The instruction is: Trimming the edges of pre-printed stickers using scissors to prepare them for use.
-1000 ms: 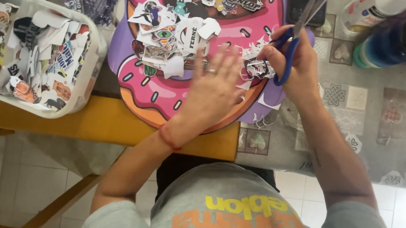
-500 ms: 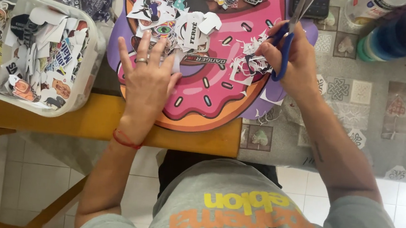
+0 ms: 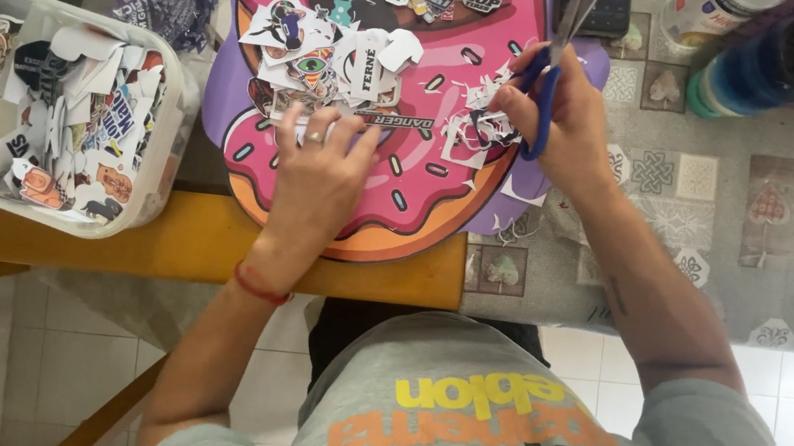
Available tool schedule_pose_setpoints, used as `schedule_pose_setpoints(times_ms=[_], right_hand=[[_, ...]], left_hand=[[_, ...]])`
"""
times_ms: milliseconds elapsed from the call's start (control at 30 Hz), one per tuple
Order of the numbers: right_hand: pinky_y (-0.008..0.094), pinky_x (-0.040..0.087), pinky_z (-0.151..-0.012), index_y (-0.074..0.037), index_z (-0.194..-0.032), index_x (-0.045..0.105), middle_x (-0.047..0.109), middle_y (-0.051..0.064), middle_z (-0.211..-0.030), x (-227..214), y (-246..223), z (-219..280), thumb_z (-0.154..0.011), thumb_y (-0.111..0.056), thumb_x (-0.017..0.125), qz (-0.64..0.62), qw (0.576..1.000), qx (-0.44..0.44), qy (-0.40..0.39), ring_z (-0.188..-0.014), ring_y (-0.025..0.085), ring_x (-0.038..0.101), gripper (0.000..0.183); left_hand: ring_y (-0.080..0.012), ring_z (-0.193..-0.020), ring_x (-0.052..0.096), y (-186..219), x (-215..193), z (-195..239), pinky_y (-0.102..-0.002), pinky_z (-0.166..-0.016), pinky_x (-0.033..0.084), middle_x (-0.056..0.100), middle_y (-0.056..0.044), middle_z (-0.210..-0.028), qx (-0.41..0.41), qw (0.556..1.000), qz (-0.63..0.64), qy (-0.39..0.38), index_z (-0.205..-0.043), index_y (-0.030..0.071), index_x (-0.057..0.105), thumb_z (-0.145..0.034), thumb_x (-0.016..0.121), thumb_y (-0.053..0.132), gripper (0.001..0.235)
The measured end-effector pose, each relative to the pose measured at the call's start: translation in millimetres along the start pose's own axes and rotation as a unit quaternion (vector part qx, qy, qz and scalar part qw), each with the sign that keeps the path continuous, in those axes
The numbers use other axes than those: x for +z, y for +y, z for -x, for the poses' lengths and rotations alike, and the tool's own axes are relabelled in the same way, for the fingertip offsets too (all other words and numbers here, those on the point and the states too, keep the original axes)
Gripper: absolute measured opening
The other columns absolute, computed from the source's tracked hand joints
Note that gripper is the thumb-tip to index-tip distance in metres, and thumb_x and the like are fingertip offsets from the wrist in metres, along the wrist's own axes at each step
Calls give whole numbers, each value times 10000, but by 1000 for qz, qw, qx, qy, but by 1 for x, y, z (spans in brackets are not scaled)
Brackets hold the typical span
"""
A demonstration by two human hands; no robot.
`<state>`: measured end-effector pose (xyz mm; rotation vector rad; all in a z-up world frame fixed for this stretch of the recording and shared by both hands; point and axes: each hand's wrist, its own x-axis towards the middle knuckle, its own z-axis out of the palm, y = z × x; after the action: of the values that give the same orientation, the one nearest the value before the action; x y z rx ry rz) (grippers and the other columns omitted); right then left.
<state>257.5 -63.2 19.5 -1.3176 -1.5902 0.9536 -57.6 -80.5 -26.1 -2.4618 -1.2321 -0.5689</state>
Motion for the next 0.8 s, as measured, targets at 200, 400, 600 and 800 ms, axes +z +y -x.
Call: schedule_pose_setpoints(times_ms=[200,400,600,800], right_hand=[[242,611,-712,-84,-1309,569,788,108,-1055,-1,4,0,-1181,-294,699,-16,1000,-10,-16,-845,154,749,279],[218,428,-704,-125,-1284,683,827,68,-927,8,7,4,-1078,-256,850,-55,997,-20,47,-729,91,600,296],[238,442,-697,-127,-1287,681,832,76,-949,4,5,-1,-1084,-233,840,-27,998,-28,40,-715,101,593,279],[230,444,-683,-122,-1276,698,825,75,-945,9,3,1,-1065,-223,851,-29,999,-14,41,-705,91,595,279]], left_hand=[[-308,-1054,661,7,25,-43,-472,-958,472,740,-67,-1123,9,996,11,-86,-1125,197,805,-1060,764,183,78],[-275,-1003,633,6,42,-45,-485,-872,426,649,-44,-1012,23,999,45,-16,-947,189,720,-983,739,201,42],[-274,-924,760,-9,39,-47,-462,-819,554,720,5,-907,-54,946,313,-63,-1088,234,773,-1024,818,294,98],[-141,-803,749,16,-14,-69,-324,-801,566,791,27,-902,-286,740,608,-26,-1047,227,788,-1106,805,326,116]])
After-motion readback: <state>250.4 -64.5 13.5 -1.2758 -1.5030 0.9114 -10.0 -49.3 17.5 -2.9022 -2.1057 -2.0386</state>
